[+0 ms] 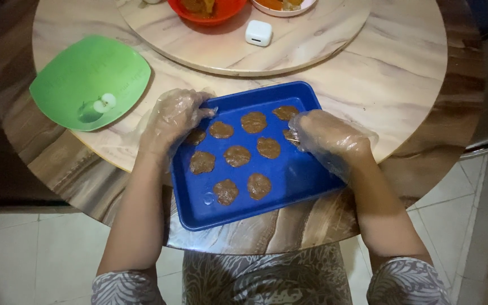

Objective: Using a small wooden stick to shape and create indentations in small portions of dough arranged in a tray.

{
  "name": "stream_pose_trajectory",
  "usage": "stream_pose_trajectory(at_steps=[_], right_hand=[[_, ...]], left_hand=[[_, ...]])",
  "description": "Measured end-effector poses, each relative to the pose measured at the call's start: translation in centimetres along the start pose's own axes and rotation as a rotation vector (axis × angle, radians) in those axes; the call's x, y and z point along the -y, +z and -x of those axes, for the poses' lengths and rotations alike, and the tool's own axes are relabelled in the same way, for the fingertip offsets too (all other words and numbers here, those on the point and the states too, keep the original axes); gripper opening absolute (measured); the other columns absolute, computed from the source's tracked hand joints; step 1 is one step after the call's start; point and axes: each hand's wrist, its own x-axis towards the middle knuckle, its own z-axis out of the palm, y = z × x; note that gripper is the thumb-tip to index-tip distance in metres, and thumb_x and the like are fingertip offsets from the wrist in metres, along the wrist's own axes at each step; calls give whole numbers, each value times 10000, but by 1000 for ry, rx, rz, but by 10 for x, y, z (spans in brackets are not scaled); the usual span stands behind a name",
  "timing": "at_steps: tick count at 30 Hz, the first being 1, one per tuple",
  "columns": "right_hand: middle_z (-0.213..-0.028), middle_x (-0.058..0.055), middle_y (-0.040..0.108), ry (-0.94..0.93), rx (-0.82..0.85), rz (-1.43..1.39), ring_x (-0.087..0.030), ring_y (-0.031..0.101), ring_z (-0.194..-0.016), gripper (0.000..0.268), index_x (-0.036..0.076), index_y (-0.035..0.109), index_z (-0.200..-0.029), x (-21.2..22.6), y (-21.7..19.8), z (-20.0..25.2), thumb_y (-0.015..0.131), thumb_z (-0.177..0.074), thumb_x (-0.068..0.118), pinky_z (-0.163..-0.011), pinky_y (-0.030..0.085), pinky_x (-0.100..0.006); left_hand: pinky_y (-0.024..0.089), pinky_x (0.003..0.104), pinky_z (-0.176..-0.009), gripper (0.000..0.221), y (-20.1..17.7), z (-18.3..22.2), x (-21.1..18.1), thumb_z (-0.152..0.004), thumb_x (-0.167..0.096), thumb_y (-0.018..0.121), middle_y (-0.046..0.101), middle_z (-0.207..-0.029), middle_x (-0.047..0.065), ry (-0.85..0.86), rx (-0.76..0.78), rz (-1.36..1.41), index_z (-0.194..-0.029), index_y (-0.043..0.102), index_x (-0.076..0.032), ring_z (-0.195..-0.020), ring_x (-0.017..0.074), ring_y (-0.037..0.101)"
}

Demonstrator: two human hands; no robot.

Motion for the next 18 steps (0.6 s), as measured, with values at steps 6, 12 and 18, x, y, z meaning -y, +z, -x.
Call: stream_pose_trajectory(at_steps=[6, 12, 18], right_hand=[[-1181, -317, 698, 41, 17, 4, -448, 675, -1181, 428, -10, 682, -1282, 13, -19, 11, 763, -899, 163, -959, 591, -520], [-1239, -314, 678, 93, 74, -11, -442, 654, -1222, 477, 16, 663, -1337, 20, -17, 22, 767, -903, 183, -992, 579, -513], [-1206, -288, 700, 4, 9, -5, -430, 667, -1206, 456, 48, 691, -1315, -4, -3, 0, 778, -885, 171, -981, 584, -495]], left_hand=[[573, 399, -911, 466, 4, 0, 2, -881, -590, 710, 745, -888, 65, 14, -23, 14, -1228, 749, -281, -982, 257, 731], [557, 408, -972, 477, -10, 0, -4, -913, -574, 680, 767, -961, 74, 56, 21, -2, -1279, 721, -272, -1041, 250, 726], [569, 430, -939, 490, -13, 1, -4, -907, -587, 672, 764, -943, 79, 56, 16, -8, -1281, 713, -273, -1014, 267, 732]])
